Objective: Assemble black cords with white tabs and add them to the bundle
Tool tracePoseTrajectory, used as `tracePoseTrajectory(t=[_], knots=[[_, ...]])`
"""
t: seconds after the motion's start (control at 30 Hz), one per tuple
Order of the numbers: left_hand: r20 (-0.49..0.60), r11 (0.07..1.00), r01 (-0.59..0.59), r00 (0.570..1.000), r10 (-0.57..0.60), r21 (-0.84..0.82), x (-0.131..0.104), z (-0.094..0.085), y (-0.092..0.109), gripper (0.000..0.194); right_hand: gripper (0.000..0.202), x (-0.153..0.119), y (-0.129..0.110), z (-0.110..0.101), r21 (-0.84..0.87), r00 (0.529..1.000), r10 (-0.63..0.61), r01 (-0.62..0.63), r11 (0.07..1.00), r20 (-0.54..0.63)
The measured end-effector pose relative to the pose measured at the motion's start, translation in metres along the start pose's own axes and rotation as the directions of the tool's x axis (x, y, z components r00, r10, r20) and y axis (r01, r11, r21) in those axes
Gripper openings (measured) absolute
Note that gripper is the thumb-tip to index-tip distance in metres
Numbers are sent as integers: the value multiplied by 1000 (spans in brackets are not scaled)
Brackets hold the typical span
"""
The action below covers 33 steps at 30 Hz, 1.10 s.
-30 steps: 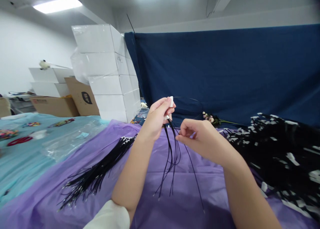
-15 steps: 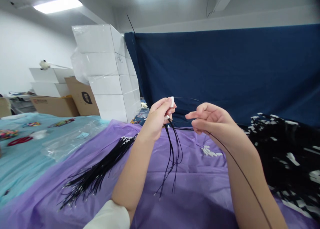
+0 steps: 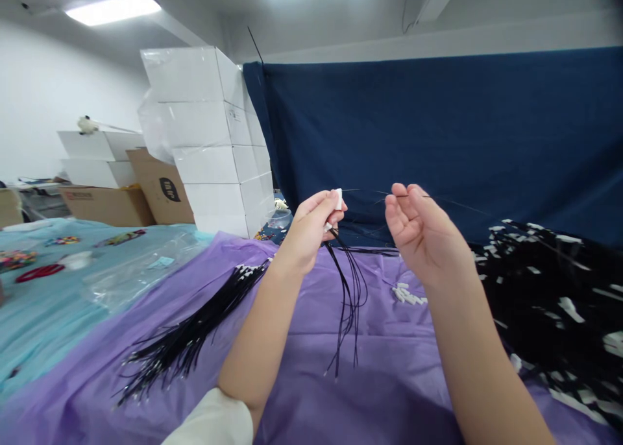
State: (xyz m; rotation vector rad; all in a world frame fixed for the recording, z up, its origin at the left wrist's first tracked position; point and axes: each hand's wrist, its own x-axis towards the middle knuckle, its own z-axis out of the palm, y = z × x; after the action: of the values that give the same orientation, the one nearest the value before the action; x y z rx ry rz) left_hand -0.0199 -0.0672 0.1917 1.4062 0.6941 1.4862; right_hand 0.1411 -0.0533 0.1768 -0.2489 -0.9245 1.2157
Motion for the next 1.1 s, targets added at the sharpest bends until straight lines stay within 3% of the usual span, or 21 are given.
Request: tracePoseTrajectory(t=[0.2, 0.3, 0.43, 0.63, 0.73, 0.83, 0.93, 1.1], knots=[[17, 1000, -4, 1000, 4, 2, 0, -1, -1, 29, 13, 14, -19, -24, -40, 953, -294, 291, 956, -69], [24, 1000, -9, 1000, 8, 11, 0, -1, 0, 30, 14, 17, -32, -32, -35, 928, -368, 366, 930, -67], [8, 999, -5, 1000, 5, 34, -1, -1, 0, 30, 9, 10, -40, -28, -101, 923, -384, 382, 919, -3], [4, 998, -4, 1000, 4, 55, -1, -1, 0, 30, 17, -7, -32, -7, -172, 927, -375, 366, 915, -23], [20, 998, -4, 1000, 2, 70, -2, 0, 0, 30, 23, -16, -26, 1, -431, 882, -471, 437, 789, 33], [59, 997, -14, 998, 9, 80, -3, 2, 1, 29, 24, -25, -21, 7, -624, 893, -421, 420, 659, 157], [82, 996, -27, 996, 20, 86, -4, 3, 2, 29, 23, -30, -19, 9, -685, 910, -357, 398, 610, 211], [82, 995, -35, 996, 27, 96, -6, 5, 4, 28, 25, -31, -18, 9, -711, 908, -372, 390, 585, 192]])
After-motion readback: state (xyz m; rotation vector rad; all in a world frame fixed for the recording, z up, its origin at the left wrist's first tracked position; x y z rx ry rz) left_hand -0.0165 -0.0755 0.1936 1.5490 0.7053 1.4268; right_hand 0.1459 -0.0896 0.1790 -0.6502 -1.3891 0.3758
